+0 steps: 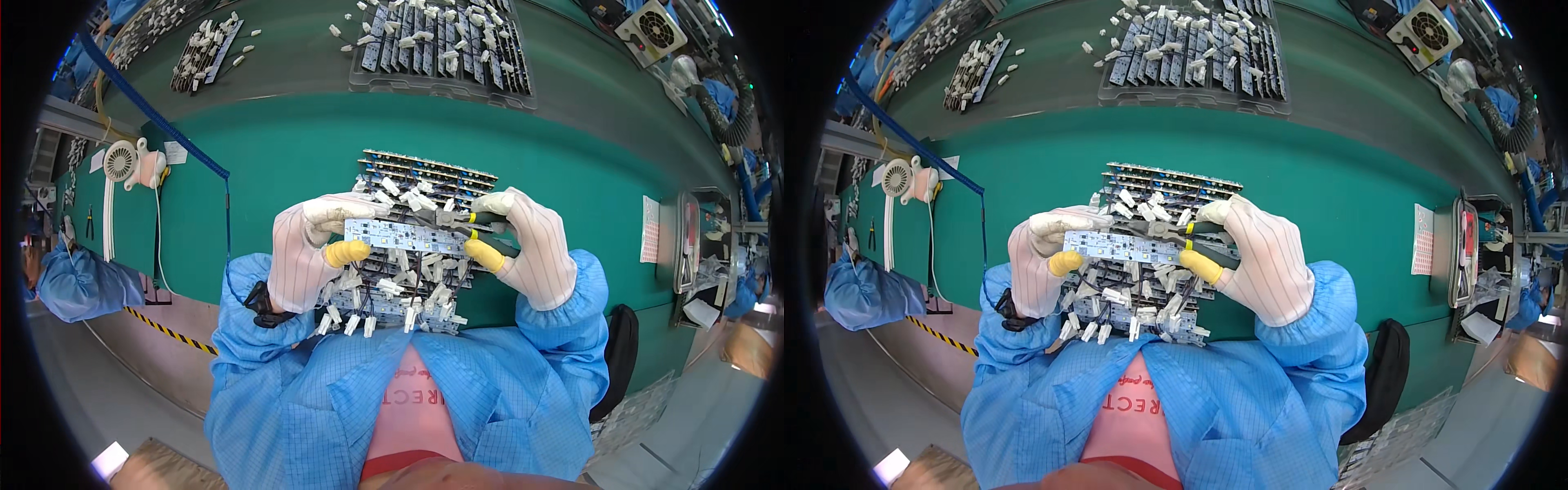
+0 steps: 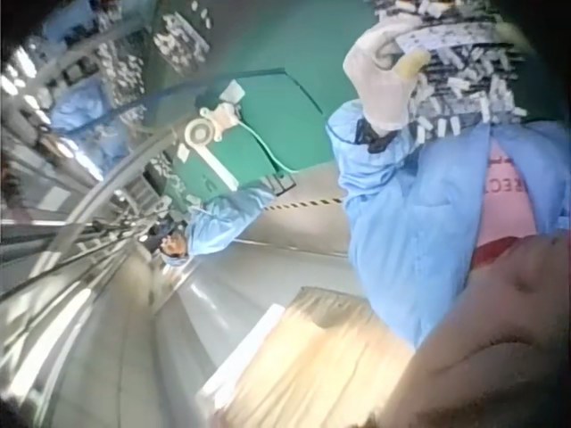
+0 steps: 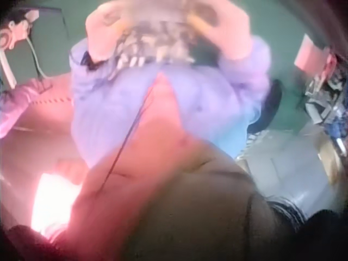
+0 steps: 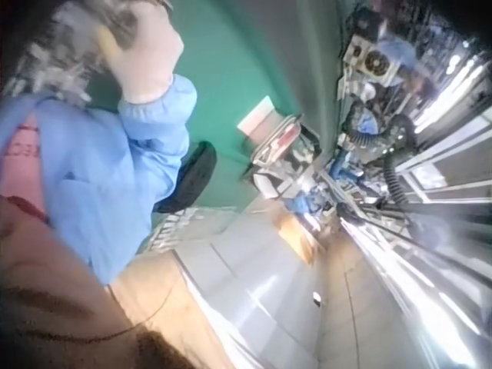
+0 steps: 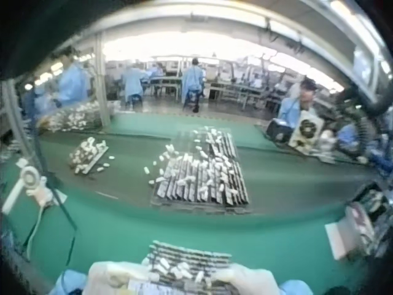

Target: The person picks up circuit board strips with attached wiring, trims components on them using pliers, turns the strips over by hand, and places them onto the table.

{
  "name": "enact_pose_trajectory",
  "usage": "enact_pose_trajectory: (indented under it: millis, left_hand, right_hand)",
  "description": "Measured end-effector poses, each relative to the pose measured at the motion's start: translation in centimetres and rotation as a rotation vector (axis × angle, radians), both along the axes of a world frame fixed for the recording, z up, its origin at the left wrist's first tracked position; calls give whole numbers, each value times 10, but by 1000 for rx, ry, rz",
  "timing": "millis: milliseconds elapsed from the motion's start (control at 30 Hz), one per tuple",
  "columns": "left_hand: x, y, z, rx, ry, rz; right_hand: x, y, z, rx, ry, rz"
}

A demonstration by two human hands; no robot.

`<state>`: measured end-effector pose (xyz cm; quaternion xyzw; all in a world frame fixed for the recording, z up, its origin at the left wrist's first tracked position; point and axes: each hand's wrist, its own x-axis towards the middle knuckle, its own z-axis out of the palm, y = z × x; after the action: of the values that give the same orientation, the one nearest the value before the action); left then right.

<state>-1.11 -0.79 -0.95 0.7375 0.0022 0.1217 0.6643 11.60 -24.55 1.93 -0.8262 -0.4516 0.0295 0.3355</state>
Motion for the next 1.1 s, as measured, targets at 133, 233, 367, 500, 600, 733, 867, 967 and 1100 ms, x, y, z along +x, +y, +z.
enact_pose_trajectory:
  millis: [133, 233, 367, 500, 600, 733, 867, 967, 1100]
  left_hand:
    - [2, -2, -1, 100, -9, 46]
    - [2, -6, 0, 138, -13, 90]
    - [1, -10, 0, -54, -33, 19]
    - [1, -9, -2, -98, -54, 9]
    - [1, -8, -4, -61, -71, 9]
    - [0, -9, 1, -87, -15, 20]
    - [-2, 1, -3, 107, -42, 47]
    - [-2, -4, -3, -72, -51, 23]
    - [-1, -5, -3, -140, -84, 53]
  right_hand:
    - [-4, 5, 6, 27, -37, 51]
    - [-4, 8, 5, 32, -77, 50]
    - [-5, 12, 4, 37, -135, 62]
    - [-7, 13, 7, 13, -131, 59]
    - [-5, 11, 5, -12, -41, 92]
    - [0, 10, -2, -36, 34, 74]
    - [1, 9, 7, 37, 7, 63]
    - [-1, 5, 6, 33, 3, 97]
    - [-5, 6, 3, 46, -122, 73]
